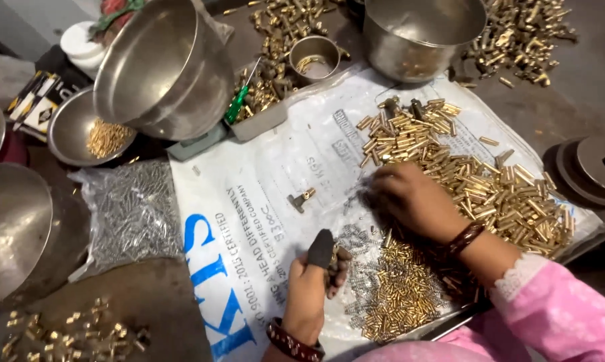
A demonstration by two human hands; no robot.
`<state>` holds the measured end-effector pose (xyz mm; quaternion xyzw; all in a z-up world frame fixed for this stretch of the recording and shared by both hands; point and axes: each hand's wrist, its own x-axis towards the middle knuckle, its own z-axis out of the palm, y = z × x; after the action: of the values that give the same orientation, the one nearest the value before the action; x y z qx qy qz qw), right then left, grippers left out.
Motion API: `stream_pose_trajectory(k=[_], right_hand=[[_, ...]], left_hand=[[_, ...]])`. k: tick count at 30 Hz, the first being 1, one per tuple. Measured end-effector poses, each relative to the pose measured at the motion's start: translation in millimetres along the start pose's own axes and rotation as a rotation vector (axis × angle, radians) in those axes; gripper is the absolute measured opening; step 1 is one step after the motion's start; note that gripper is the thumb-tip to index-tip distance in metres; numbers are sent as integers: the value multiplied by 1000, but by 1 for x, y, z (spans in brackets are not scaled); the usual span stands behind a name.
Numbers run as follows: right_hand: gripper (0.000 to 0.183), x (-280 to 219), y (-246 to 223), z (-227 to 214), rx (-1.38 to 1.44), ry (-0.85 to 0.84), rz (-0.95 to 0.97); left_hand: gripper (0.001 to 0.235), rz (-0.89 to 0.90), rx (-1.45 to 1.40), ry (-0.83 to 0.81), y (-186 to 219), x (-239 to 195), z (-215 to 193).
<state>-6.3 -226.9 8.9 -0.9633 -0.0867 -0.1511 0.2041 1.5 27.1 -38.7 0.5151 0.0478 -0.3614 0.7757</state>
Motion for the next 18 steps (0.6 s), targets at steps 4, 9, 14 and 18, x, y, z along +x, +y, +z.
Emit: stream_pose_trajectory(k=[4, 9, 14, 18], right_hand=[[26, -19, 5, 1, -28, 81, 84], [26, -24, -14, 9, 60, -73, 53], [21, -18, -13, -1, 6, -127, 75], [21, -17, -36, 4, -2, -166, 86]], left_hand=[[47, -19, 124, 114, 16, 3, -4], [55, -93, -35, 200, 26, 0, 3], [54, -72, -27, 143, 24, 2, 0], [58, -52, -74, 158, 29, -3, -5]])
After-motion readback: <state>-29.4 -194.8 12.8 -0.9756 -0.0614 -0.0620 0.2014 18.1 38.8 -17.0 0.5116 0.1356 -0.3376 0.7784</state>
